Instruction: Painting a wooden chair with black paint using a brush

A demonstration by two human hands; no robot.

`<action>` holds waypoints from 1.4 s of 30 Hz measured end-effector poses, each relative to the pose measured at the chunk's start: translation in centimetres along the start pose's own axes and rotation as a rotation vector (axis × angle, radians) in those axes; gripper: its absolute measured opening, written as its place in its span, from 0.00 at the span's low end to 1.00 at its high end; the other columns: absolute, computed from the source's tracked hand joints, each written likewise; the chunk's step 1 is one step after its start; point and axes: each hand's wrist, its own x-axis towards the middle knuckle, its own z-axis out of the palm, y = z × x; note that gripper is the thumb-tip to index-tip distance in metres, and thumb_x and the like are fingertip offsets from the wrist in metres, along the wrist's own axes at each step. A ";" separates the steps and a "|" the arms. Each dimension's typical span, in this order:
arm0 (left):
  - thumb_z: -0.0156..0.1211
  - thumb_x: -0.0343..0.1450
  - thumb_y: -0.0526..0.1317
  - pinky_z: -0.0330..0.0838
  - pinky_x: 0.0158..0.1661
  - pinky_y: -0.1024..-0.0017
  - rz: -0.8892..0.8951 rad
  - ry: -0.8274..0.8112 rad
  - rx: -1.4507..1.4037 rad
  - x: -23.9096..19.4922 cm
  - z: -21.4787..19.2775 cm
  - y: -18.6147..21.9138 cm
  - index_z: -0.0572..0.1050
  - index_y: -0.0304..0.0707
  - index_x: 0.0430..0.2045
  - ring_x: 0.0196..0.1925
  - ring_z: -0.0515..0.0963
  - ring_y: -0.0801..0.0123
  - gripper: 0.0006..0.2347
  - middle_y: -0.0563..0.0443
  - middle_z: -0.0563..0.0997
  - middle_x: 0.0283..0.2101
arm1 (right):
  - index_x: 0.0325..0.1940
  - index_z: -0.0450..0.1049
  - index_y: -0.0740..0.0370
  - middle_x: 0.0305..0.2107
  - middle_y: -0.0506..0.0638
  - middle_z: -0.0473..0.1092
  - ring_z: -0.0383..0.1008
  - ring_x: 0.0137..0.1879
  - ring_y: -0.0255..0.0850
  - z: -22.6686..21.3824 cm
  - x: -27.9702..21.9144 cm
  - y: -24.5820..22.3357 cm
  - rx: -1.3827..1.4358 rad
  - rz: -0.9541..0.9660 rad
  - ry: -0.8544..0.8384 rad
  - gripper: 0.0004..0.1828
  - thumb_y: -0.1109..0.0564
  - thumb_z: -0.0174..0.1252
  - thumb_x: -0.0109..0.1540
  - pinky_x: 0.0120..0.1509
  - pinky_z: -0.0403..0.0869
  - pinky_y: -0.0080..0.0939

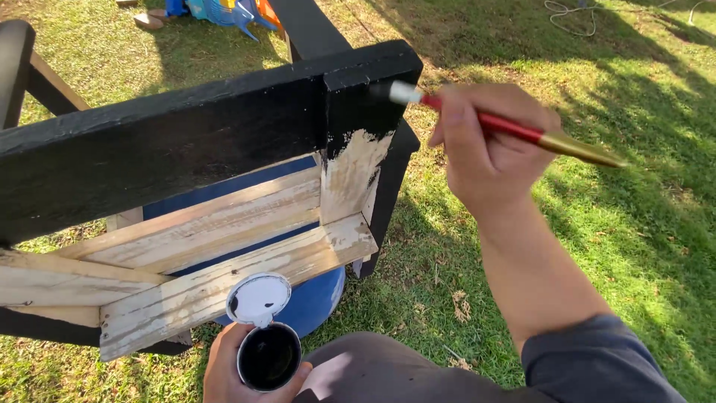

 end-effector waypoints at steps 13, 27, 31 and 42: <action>0.85 0.37 0.49 0.71 0.51 0.67 0.021 0.006 0.013 -0.2 0.2 -1.9 0.77 0.46 0.42 0.54 0.77 0.63 0.37 0.52 0.79 0.48 | 0.33 0.68 0.64 0.15 0.52 0.65 0.62 0.15 0.37 0.8 0.6 0.6 -0.124 -0.250 0.207 0.12 0.61 0.49 0.71 0.15 0.57 0.38; 0.86 0.36 0.49 0.71 0.52 0.69 -0.113 -0.031 0.040 0.0 -0.7 -1.6 0.77 0.51 0.44 0.54 0.78 0.67 0.39 0.56 0.79 0.49 | 0.28 0.67 0.62 0.12 0.50 0.62 0.58 0.10 0.36 1.5 0.1 0.4 0.138 -0.373 0.133 0.16 0.56 0.53 0.70 0.10 0.55 0.40; 0.86 0.37 0.49 0.70 0.50 0.70 -0.066 -0.047 0.014 -0.1 -0.9 -1.3 0.77 0.48 0.42 0.51 0.78 0.66 0.37 0.55 0.79 0.46 | 0.44 0.71 0.65 0.19 0.56 0.69 0.70 0.20 0.38 1.5 0.1 1.2 -0.012 -0.197 0.070 0.05 0.61 0.51 0.71 0.17 0.63 0.33; 0.84 0.39 0.50 0.69 0.50 0.73 0.034 -0.009 0.000 0.1 -0.4 -2.2 0.75 0.46 0.42 0.49 0.78 0.67 0.37 0.54 0.78 0.45 | 0.13 0.66 0.52 0.08 0.39 0.59 0.58 0.14 0.30 2.1 -3.4 -2.4 -0.395 0.183 -0.485 0.23 0.55 0.50 0.66 0.17 0.54 0.28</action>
